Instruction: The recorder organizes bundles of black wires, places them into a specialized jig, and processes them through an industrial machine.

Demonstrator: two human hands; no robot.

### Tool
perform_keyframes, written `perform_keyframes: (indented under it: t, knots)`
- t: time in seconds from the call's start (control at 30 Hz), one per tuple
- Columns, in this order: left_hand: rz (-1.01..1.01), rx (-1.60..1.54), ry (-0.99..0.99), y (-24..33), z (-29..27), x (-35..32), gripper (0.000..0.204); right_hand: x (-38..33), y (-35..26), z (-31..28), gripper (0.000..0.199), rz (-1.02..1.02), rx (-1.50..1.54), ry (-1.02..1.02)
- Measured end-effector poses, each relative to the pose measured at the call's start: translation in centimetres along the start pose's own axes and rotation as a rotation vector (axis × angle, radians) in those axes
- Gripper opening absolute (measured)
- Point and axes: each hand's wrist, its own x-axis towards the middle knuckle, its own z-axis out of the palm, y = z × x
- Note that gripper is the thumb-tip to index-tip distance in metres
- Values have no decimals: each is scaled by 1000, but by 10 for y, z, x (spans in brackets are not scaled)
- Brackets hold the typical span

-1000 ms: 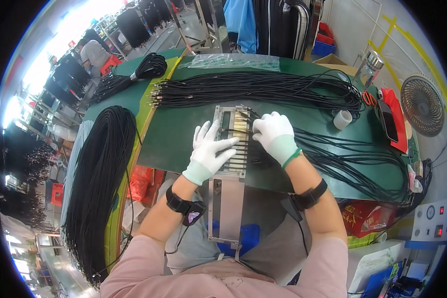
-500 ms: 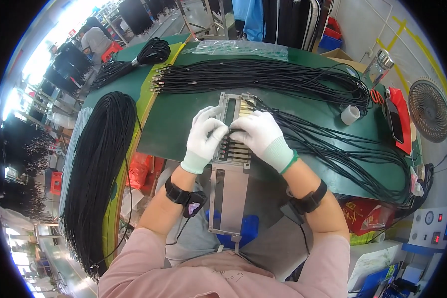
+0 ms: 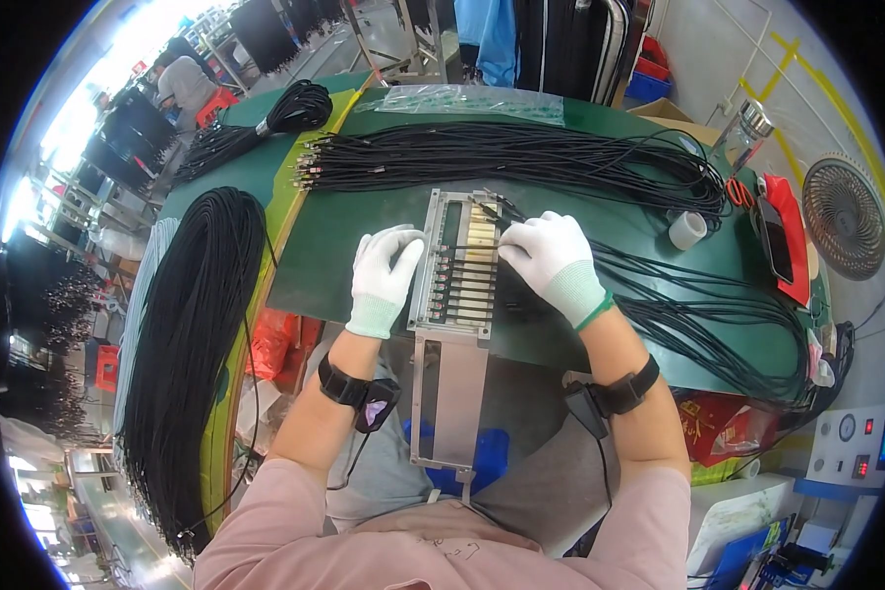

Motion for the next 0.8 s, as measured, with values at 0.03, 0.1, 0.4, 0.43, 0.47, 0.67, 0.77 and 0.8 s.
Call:
perform_keyframes:
  t: [0.03, 0.1, 0.4, 0.43, 0.47, 0.67, 0.77, 0.8]
  knots:
    - [23, 23, -12, -1, 0, 0, 18, 0, 2, -1, 8, 29, -29, -22]
    - [17, 32, -24, -3, 0, -1, 18, 0, 4, -1, 8, 4, -39, -19]
    - [-56, 16, -114, -2, -3, 0, 21, -1, 4, -2, 8, -14, -68, -47]
    - [-87, -6, -144, 1, -3, 1, 23, -1, 3, -2, 8, 16, -73, -69]
    - [-76, -5, -146, 4, -2, 0, 23, -1, 2, -1, 8, -13, -62, -51]
    - [221, 117, -286, 24, 10, -2, 35, -5, 10, 8, 13, 29, -33, -22]
    - [224, 166, -405, 24, 11, 2, 36, -7, 30, 6, 14, 72, -8, -13]
    - [208, 154, -438, 23, 11, 4, 36, -7, 38, 3, 14, 84, -4, -25]
